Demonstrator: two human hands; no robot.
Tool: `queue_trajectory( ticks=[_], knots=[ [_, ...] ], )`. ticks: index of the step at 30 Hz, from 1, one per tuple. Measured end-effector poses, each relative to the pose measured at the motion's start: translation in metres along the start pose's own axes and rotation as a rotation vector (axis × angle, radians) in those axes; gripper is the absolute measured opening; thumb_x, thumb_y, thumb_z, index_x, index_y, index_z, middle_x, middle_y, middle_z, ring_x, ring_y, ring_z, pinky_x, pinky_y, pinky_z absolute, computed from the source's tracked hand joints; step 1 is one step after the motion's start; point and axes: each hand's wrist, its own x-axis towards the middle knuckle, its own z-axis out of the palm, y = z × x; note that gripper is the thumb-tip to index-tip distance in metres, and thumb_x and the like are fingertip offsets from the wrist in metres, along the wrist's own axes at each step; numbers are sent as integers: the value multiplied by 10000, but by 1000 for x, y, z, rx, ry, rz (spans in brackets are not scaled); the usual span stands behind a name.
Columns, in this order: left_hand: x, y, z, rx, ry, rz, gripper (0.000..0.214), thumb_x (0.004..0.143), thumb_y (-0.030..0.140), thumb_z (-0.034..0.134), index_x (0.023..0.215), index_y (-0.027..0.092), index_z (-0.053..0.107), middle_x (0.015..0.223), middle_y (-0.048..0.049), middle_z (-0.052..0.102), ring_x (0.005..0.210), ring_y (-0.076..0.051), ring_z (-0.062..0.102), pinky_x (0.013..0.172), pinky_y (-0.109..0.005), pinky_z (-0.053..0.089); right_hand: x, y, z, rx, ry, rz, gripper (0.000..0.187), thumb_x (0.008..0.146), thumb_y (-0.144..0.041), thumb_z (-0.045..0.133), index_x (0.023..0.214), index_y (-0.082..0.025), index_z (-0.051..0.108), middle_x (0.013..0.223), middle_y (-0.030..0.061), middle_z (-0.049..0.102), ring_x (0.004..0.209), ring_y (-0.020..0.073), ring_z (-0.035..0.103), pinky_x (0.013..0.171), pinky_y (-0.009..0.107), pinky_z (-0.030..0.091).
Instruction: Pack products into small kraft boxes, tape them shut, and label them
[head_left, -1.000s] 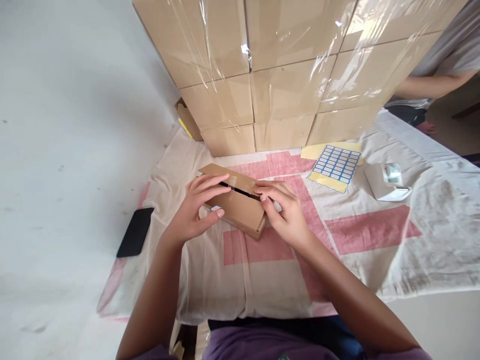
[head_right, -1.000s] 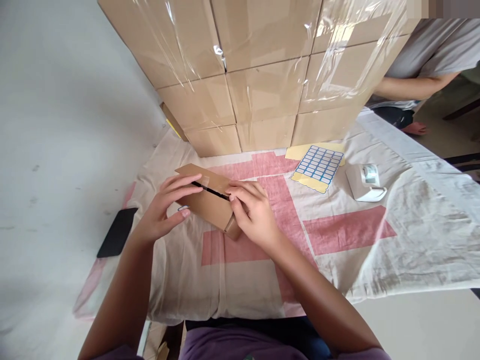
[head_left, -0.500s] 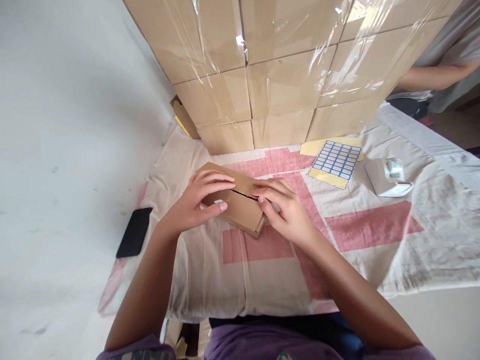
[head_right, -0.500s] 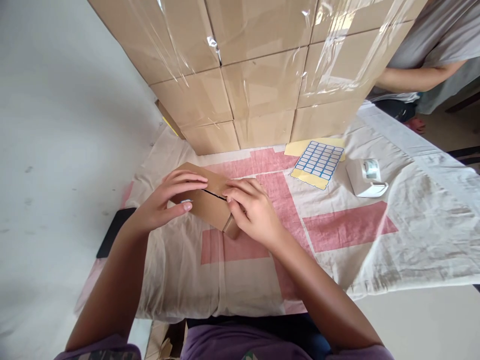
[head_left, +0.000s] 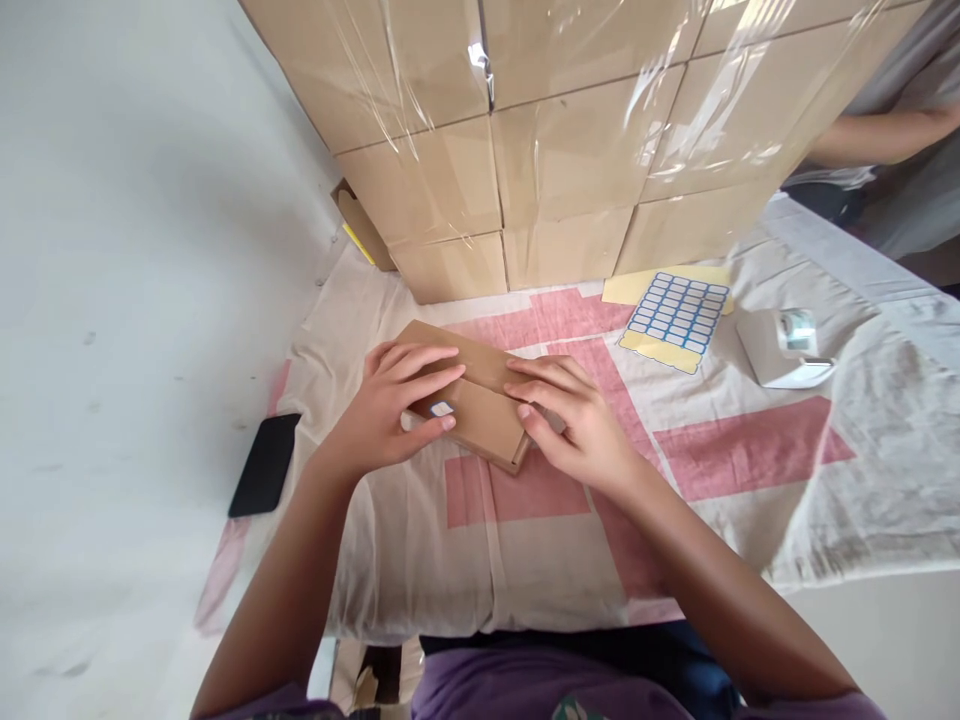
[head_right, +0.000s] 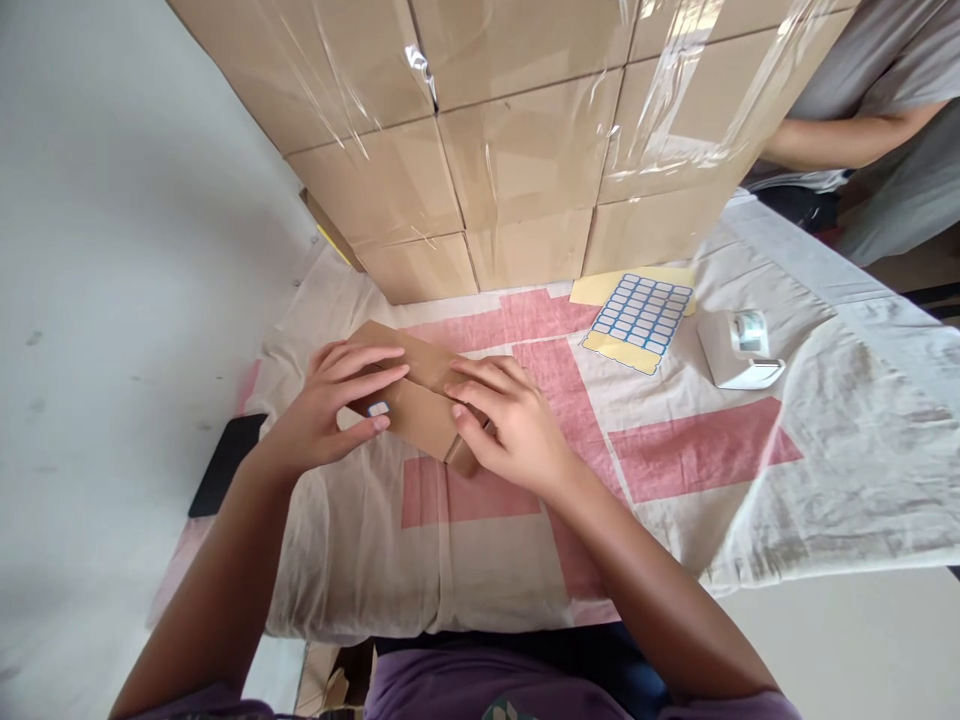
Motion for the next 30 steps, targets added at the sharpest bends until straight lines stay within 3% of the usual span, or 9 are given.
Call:
queue_trajectory(
  ticks=[5, 12, 16, 20, 22, 26, 30],
  knots=[
    [-2, -9, 13, 20, 31, 90, 527, 925, 472, 680, 1428, 340, 594, 1528, -64, 591, 1421, -299, 523, 1224, -533, 315, -2, -1, 4, -23, 3, 1, 228, 968, -187, 572, 1125, -249, 727, 1388, 77, 690, 1204, 299, 622, 1002, 544, 557],
    [-5, -9, 14, 36, -19, 6, 534, 930, 532, 654, 1422, 329, 609, 1595, -57, 522, 1519, -318, 431, 1289, -575, 220, -4, -7, 7, -102, 5, 63, 250, 941, -159, 564, 1105, -264, 722, 1403, 55, 689, 1187, 309, 636, 959, 545, 570],
    [-10, -11, 11, -14, -42, 48, 629, 920, 565, 652, 1492, 323, 546, 1601, -61, 511, 1547, -321, 384, 1300, -576, 182, -5, -9, 1, -59, -44, 66, 279, 914, -246, 660, 1193, -253, 672, 1453, 89, 647, 1248, 325, 605, 1000, 558, 553],
    [-12, -11, 12, 4, -34, 47, 563, 929, 525, 656, 1447, 315, 589, 1600, -58, 509, 1544, -318, 391, 1300, -590, 175, -12, -6, 1, -60, -213, 82, 820, 704, -508, 891, 1394, -243, 535, 1591, 167, 472, 1391, 412, 483, 1046, 630, 512],
    [-11, -10, 14, 6, -30, 26, 521, 937, 507, 649, 1421, 317, 611, 1600, -59, 508, 1534, -320, 408, 1293, -600, 189, -16, -5, 8, -104, -205, 99, 932, 654, -531, 917, 1429, -240, 488, 1590, 197, 433, 1413, 437, 439, 1058, 666, 488],
    [-11, -10, 15, -24, -2, 21, 488, 954, 500, 622, 1412, 334, 605, 1580, -63, 538, 1521, -324, 428, 1277, -612, 205, -18, -7, 16, -128, -165, 108, 896, 689, -486, 894, 1425, -219, 460, 1547, 220, 445, 1394, 431, 430, 1059, 673, 481],
    [-12, -5, 16, -59, 42, 61, 553, 994, 569, 509, 1493, 330, 508, 1594, -87, 522, 1530, -340, 404, 1264, -639, 162, -16, -13, 1, -74, -184, 127, 796, 780, -530, 831, 1442, -250, 489, 1612, 160, 417, 1466, 405, 345, 1134, 650, 436]
  ],
)
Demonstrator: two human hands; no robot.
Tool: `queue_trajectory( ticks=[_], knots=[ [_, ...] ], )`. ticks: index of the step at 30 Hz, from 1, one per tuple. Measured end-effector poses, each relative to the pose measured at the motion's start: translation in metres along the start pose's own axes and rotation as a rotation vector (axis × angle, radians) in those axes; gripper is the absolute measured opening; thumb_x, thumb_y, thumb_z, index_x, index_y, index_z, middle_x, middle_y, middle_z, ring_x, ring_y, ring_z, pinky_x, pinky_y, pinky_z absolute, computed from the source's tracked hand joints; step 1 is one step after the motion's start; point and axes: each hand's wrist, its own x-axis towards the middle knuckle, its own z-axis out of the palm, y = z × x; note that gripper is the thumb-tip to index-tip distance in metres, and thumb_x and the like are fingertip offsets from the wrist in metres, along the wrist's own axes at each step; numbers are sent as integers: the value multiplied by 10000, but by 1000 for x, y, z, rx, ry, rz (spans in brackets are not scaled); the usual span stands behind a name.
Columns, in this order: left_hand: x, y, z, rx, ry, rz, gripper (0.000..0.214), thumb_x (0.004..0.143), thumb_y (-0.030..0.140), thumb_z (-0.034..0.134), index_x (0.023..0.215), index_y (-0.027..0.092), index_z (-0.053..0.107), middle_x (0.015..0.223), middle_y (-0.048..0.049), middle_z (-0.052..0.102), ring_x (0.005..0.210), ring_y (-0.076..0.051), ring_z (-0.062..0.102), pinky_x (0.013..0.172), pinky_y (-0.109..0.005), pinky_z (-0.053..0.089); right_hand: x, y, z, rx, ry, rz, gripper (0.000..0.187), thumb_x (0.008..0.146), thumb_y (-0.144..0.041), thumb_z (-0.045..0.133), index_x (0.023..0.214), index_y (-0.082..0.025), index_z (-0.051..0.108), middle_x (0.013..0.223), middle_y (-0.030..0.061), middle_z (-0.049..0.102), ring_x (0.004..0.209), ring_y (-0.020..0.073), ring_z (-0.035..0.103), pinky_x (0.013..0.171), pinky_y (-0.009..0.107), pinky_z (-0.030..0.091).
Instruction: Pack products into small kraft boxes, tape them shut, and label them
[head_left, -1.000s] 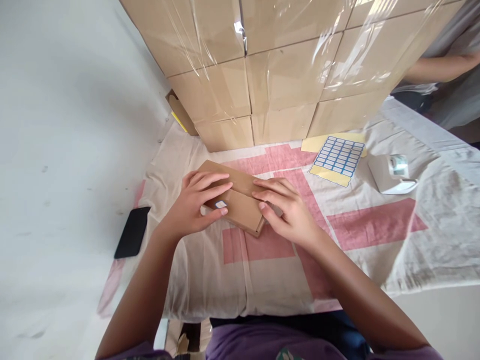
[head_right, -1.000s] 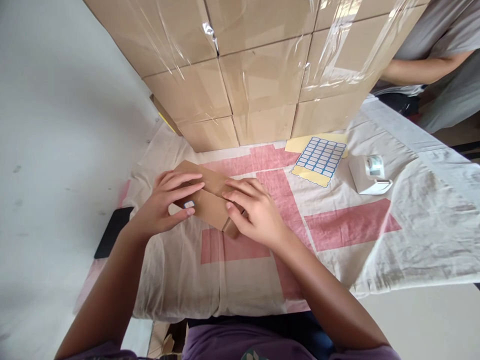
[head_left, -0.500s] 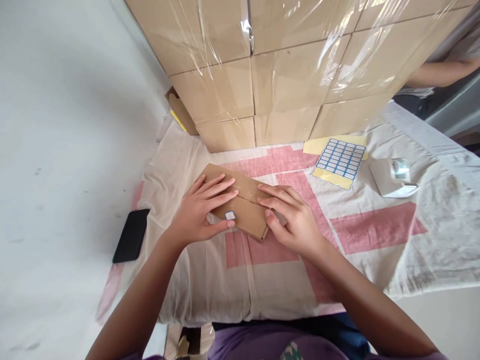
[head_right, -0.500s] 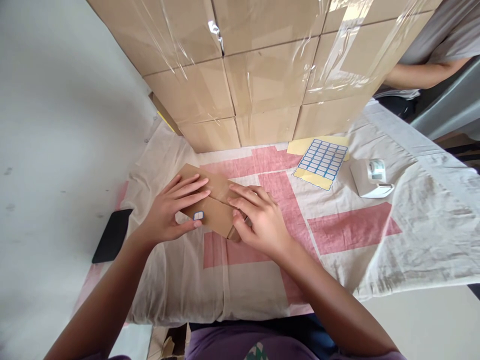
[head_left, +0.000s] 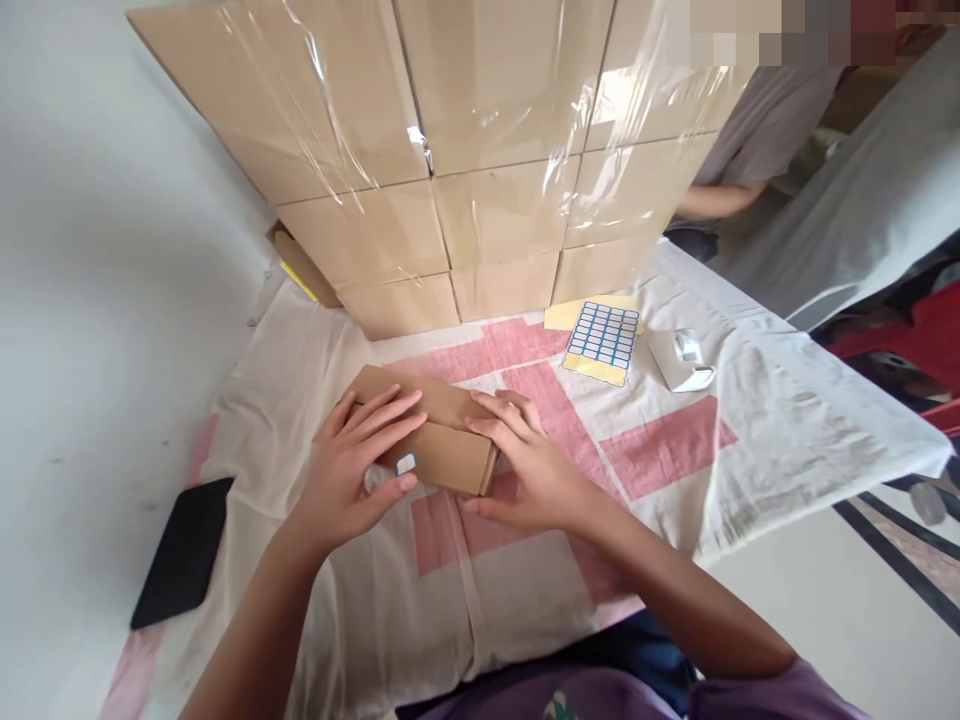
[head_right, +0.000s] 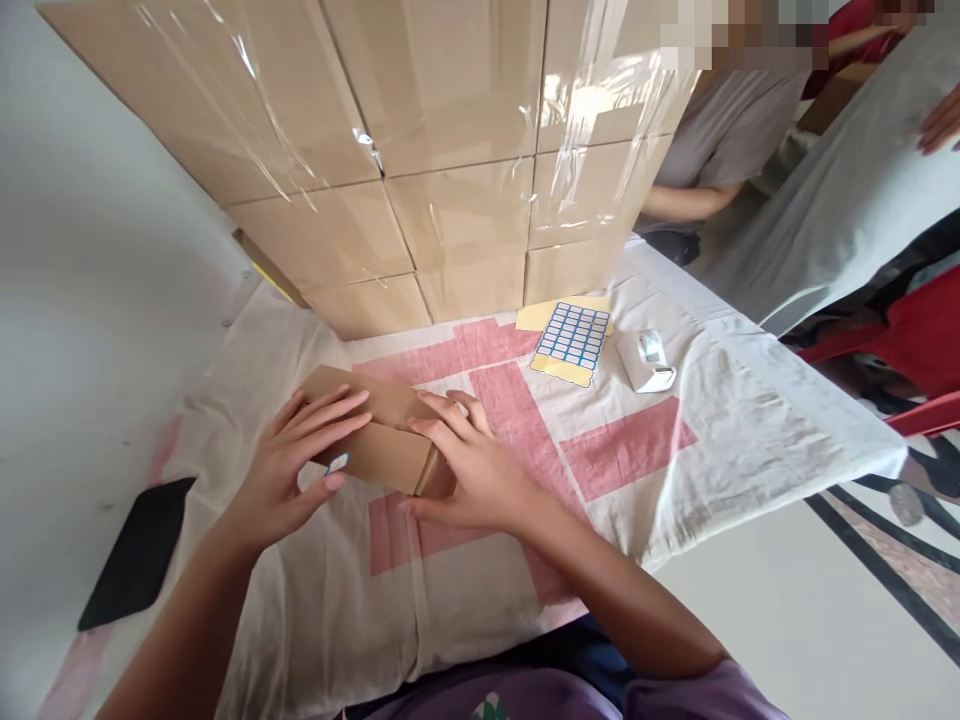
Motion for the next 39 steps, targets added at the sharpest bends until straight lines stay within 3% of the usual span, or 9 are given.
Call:
queue_trajectory(
  ticks=[4, 9, 11, 14, 18, 22, 26, 33, 39],
  knots=[
    [3, 14, 5, 53, 83, 45, 652, 985, 612, 491, 1554, 303, 420, 1590, -136, 511, 1535, -378, 372, 1252, -686, 96, -2, -4, -15, 32, 83, -16, 594, 910, -482, 721, 1436, -265, 550, 1604, 122, 461, 1471, 366, 346, 1178, 630, 394],
    [10, 27, 8, 117, 210, 75, 688, 949, 586, 557, 1550, 282, 417, 1549, -163, 537, 1482, -409, 440, 1245, -716, 140, 7, -25, -23, 71, 296, -32, 285, 926, -366, 698, 1188, -252, 709, 1280, 122, 695, 1155, 302, 607, 1008, 525, 520],
    [11, 33, 7, 175, 292, 106, 707, 909, 597, 609, 1530, 305, 439, 1501, -145, 579, 1426, -407, 505, 1251, -715, 157, 14, -41, -27, 198, 210, 27, 163, 956, -353, 661, 1015, -226, 745, 885, 59, 722, 807, 206, 648, 782, 386, 553],
    [11, 45, 6, 264, 383, 157, 725, 867, 629, 648, 1510, 352, 458, 1402, -105, 652, 1311, -385, 602, 1264, -699, 179, 24, -61, -32, 412, -34, 160, 152, 951, -313, 661, 871, -201, 726, 583, -49, 529, 529, 110, 488, 544, 273, 411],
    [9, 55, 5, 349, 380, 234, 800, 818, 631, 738, 1502, 309, 475, 1316, -107, 703, 1215, -359, 657, 1287, -664, 179, 25, -65, -33, 681, -138, 262, 151, 910, -184, 647, 759, -187, 652, 578, -69, 474, 518, 78, 420, 497, 235, 312],
    [6, 39, 4, 409, 361, 181, 834, 801, 588, 798, 1505, 263, 493, 1355, -129, 699, 1246, -351, 652, 1268, -610, 259, 5, -30, -32, 837, 135, 394, 161, 922, -289, 684, 799, -186, 683, 709, -13, 623, 614, 102, 518, 570, 250, 382],
    [2, 13, 7, 350, 169, 105, 841, 890, 625, 675, 1570, 198, 425, 1490, -171, 611, 1393, -373, 563, 1249, -569, 292, -23, 11, -21, 926, 316, 632, 242, 855, -402, 769, 779, -185, 692, 619, -43, 546, 522, 78, 377, 512, 258, 279],
    [6, 4, 16, 326, 138, 93, 871, 906, 691, 598, 1594, 195, 398, 1552, -175, 550, 1458, -378, 502, 1261, -565, 266, -35, 23, 24, 1131, 125, 736, 337, 786, -496, 814, 817, -197, 662, 631, -25, 632, 531, 92, 431, 528, 261, 275],
    [3, 5, 20, 316, 168, 76, 860, 892, 689, 613, 1579, 205, 429, 1533, -163, 573, 1441, -377, 523, 1256, -559, 282, -29, 26, 35, 1299, 159, 866, 379, 703, -498, 874, 794, -180, 687, 587, -39, 588, 503, 70, 365, 500, 256, 167]
  ],
)
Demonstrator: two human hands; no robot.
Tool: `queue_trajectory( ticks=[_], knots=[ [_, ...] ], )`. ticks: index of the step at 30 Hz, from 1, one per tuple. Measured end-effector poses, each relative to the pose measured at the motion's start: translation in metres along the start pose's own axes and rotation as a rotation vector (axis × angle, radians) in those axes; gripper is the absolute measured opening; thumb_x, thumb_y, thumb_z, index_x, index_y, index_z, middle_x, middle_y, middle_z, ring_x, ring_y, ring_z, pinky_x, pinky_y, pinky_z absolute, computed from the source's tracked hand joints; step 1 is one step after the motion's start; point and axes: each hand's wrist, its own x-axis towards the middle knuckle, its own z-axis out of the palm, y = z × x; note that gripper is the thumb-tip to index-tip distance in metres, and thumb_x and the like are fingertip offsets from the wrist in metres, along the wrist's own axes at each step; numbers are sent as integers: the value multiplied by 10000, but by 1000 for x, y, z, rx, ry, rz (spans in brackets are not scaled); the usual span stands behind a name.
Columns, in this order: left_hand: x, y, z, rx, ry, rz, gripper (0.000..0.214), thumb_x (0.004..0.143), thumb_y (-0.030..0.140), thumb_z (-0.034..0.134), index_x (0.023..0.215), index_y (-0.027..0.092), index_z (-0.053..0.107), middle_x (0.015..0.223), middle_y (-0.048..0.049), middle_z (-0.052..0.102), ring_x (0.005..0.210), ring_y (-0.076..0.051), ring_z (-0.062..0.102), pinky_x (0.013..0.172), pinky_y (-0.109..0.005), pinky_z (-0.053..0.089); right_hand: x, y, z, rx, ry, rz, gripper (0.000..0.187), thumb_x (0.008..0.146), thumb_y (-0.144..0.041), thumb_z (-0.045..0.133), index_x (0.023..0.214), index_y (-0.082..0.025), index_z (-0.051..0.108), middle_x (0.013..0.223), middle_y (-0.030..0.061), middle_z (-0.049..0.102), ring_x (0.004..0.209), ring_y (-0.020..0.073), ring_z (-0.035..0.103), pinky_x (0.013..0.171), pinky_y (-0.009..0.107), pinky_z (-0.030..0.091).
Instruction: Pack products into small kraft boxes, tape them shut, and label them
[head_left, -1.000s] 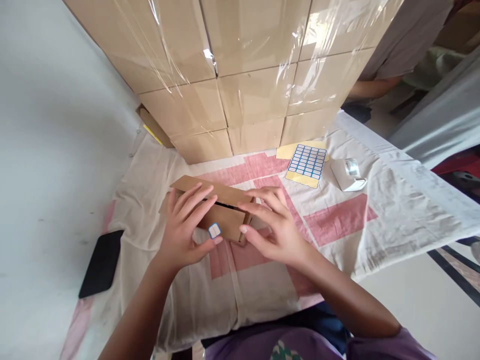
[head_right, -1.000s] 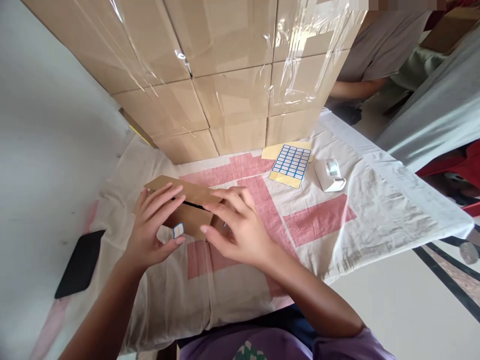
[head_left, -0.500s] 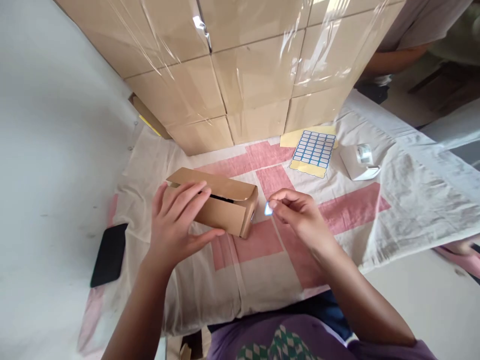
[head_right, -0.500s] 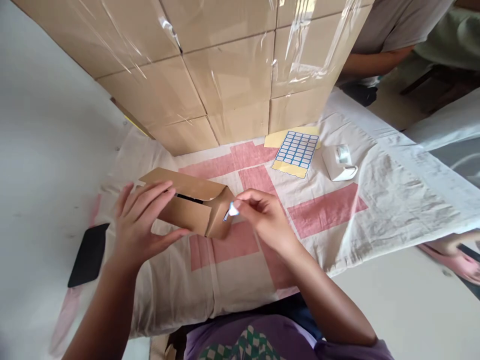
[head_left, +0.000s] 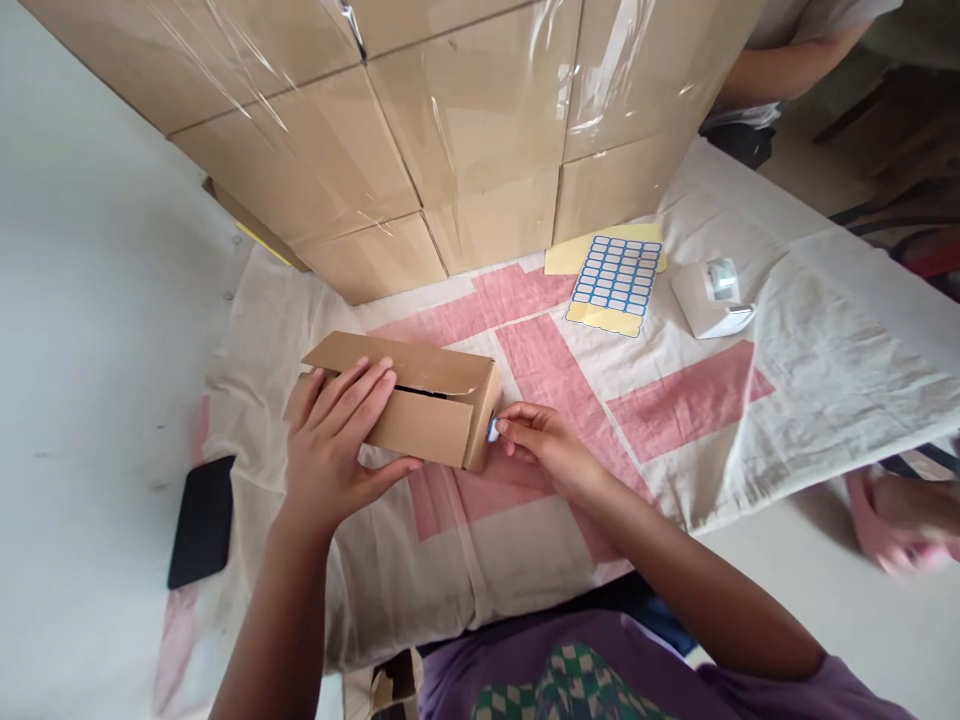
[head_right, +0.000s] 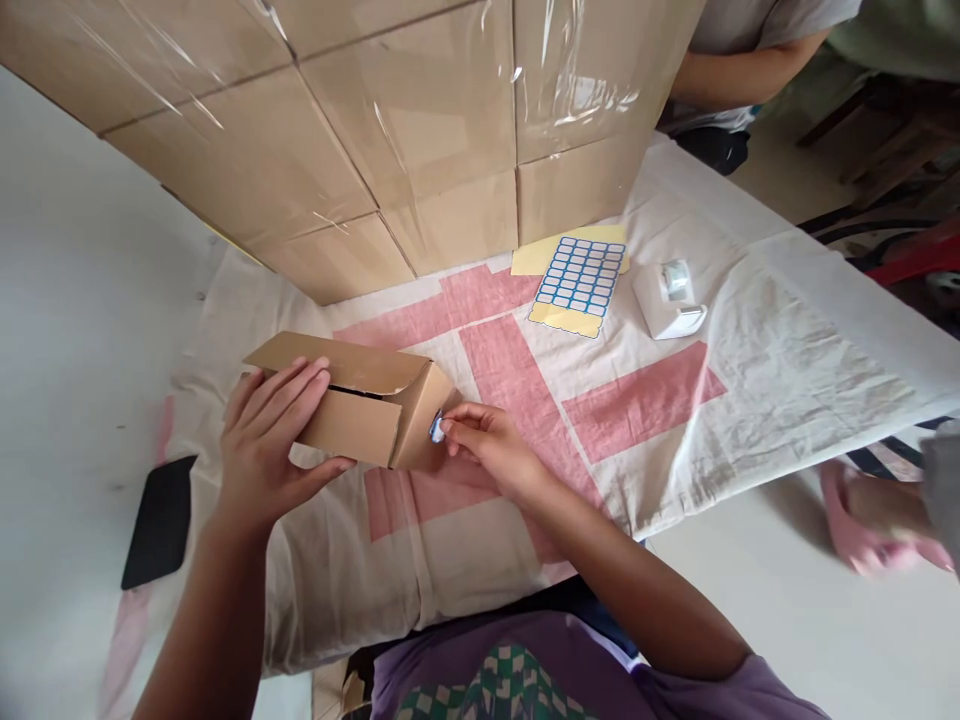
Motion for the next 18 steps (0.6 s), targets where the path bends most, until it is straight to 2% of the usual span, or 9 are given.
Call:
queue_trajectory(
  ticks=[3, 7, 14, 18],
  knots=[
    [-2, 1, 1, -8, 10, -3, 844, 892, 673, 619, 1567, 195, 450, 1521, -165, 585, 1436, -379, 528, 1254, -559, 286, 1, 2, 1, 106, 38, 34, 377, 650, -462, 908, 768, -168, 704, 609, -48, 565, 496, 50, 321, 499, 261, 138],
    [-3, 1, 1, -7, 15, -7, 837, 888, 646, 634, 1568, 196, 448, 1525, -160, 582, 1432, -379, 531, 1253, -557, 289, 0, 3, 4, 131, 68, 56, 373, 641, -445, 922, 770, -181, 693, 619, -53, 546, 532, 65, 384, 503, 254, 168],
    [-5, 1, 4, -4, 33, -10, 842, 874, 645, 649, 1562, 198, 461, 1521, -158, 586, 1423, -382, 539, 1253, -549, 287, -2, 4, 9, 103, 88, -36, 396, 636, -436, 930, 826, -211, 664, 633, -74, 554, 537, 72, 411, 526, 252, 250],
    [-5, 2, 4, -7, 42, -11, 839, 875, 657, 638, 1557, 199, 469, 1510, -155, 598, 1419, -380, 544, 1251, -546, 290, -3, 3, 11, 85, 78, -90, 428, 652, -443, 928, 870, -223, 633, 687, -62, 607, 575, 84, 450, 556, 257, 307]
  ],
)
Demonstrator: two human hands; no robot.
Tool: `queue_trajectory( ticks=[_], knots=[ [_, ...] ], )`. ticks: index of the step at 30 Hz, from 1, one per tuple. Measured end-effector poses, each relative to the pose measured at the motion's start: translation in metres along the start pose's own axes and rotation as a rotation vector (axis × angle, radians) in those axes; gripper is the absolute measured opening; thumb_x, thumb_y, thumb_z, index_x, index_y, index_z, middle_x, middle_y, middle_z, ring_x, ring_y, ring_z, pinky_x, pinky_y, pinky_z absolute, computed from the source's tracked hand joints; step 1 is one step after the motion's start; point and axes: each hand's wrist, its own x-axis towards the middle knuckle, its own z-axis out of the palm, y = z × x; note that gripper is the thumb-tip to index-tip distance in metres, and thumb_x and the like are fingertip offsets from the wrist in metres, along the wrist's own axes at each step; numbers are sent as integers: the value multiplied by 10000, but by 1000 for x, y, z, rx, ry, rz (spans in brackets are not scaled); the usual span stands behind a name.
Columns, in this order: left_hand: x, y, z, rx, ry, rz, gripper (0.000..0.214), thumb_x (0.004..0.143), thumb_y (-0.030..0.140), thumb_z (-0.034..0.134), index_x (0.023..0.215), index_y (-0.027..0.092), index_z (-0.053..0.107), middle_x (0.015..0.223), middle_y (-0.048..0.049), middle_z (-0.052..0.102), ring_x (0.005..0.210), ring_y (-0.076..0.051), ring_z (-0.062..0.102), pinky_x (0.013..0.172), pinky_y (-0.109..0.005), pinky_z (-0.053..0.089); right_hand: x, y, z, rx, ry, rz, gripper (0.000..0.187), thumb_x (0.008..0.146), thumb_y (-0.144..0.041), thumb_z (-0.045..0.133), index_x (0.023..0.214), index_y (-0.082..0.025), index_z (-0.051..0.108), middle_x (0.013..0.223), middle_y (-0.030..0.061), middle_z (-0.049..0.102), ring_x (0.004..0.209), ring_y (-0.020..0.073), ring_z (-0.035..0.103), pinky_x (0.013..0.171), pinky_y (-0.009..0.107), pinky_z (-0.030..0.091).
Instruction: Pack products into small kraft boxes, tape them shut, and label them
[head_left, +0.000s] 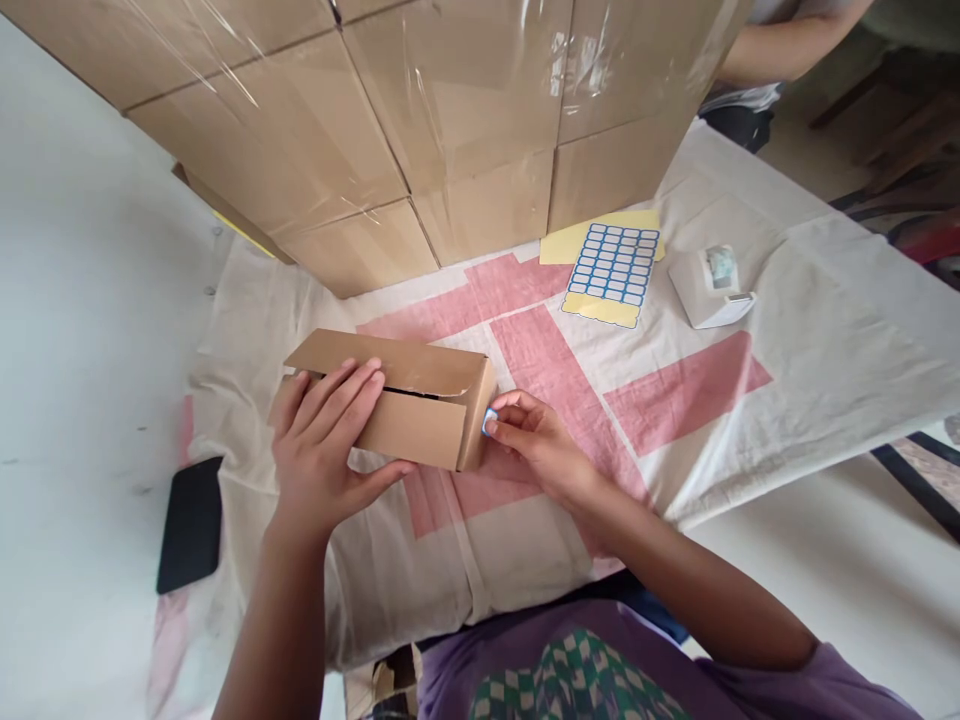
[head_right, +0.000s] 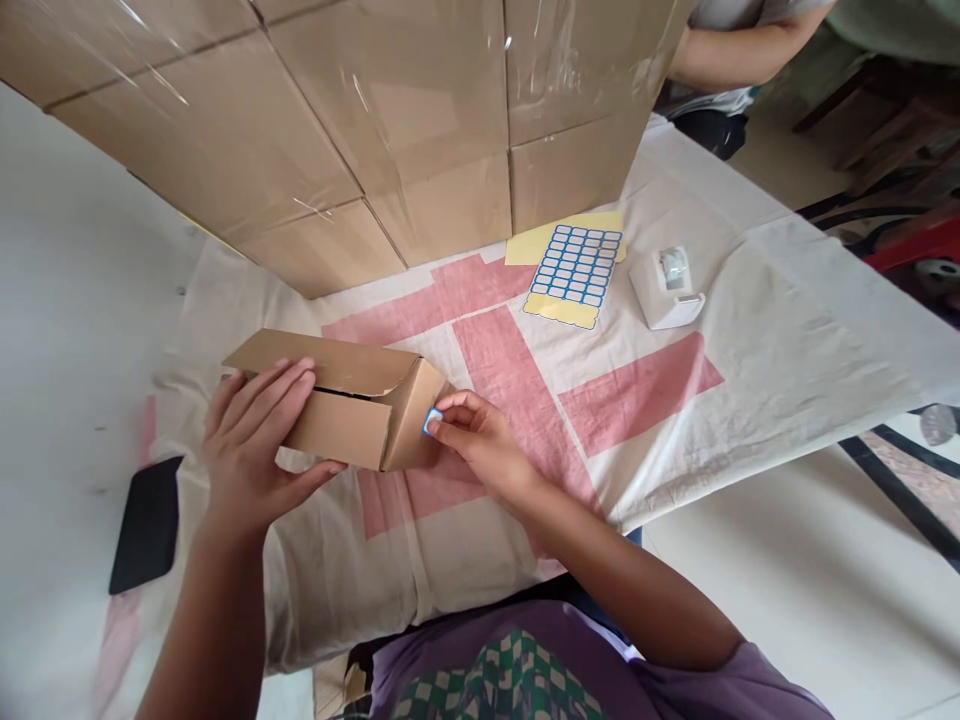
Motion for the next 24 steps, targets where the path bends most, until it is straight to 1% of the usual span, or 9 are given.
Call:
queue_trajectory(
  ticks=[3, 7, 10, 15, 19, 24],
  knots=[
    [0, 1, 0, -3, 3, 1, 831, 882, 662, 627, 1552, 193, 477, 1505, -159, 602, 1414, -377, 549, 1251, -546, 292, 0, 0, 0, -11, -10, -10, 459, 672, -433, 926, 929, -236, 600, 696, -65, 623, 598, 96, 488, 583, 259, 344],
    [1, 1, 0, -4, 14, 3, 830, 883, 678, 616, 1541, 187, 493, 1494, -162, 611, 1408, -372, 557, 1252, -545, 292, 3, 3, -1, -3, -20, -31, 464, 682, -431, 922, 927, -237, 579, 723, -58, 650, 643, 106, 547, 649, 267, 398],
    [1, 1, 0, 6, 16, -5, 842, 871, 706, 610, 1535, 200, 499, 1491, -146, 617, 1405, -366, 561, 1244, -548, 307, 4, 5, -1, 12, -25, -45, 464, 683, -432, 918, 917, -240, 566, 737, -55, 656, 670, 112, 574, 687, 275, 420],
    [0, 3, -2, 19, -33, -18, 893, 839, 709, 649, 1554, 206, 468, 1521, -130, 592, 1414, -380, 548, 1242, -580, 315, 4, 4, 0, 1, -13, -42, 466, 681, -427, 905, 915, -250, 544, 732, -56, 630, 676, 125, 573, 645, 270, 398],
    [-1, 3, -2, 32, -39, -31, 895, 847, 732, 621, 1586, 270, 418, 1525, -104, 592, 1431, -362, 534, 1244, -576, 316, 3, 3, 0, 3, -5, -25, 487, 662, -435, 909, 915, -253, 535, 760, -43, 637, 675, 133, 570, 593, 265, 357],
    [-2, 3, -2, 27, -42, -24, 896, 856, 718, 625, 1599, 270, 399, 1535, -114, 579, 1444, -354, 520, 1247, -585, 310, 3, 5, -1, 37, -15, -41, 463, 690, -426, 900, 910, -246, 535, 766, -43, 647, 695, 126, 581, 649, 269, 396]
  ],
)
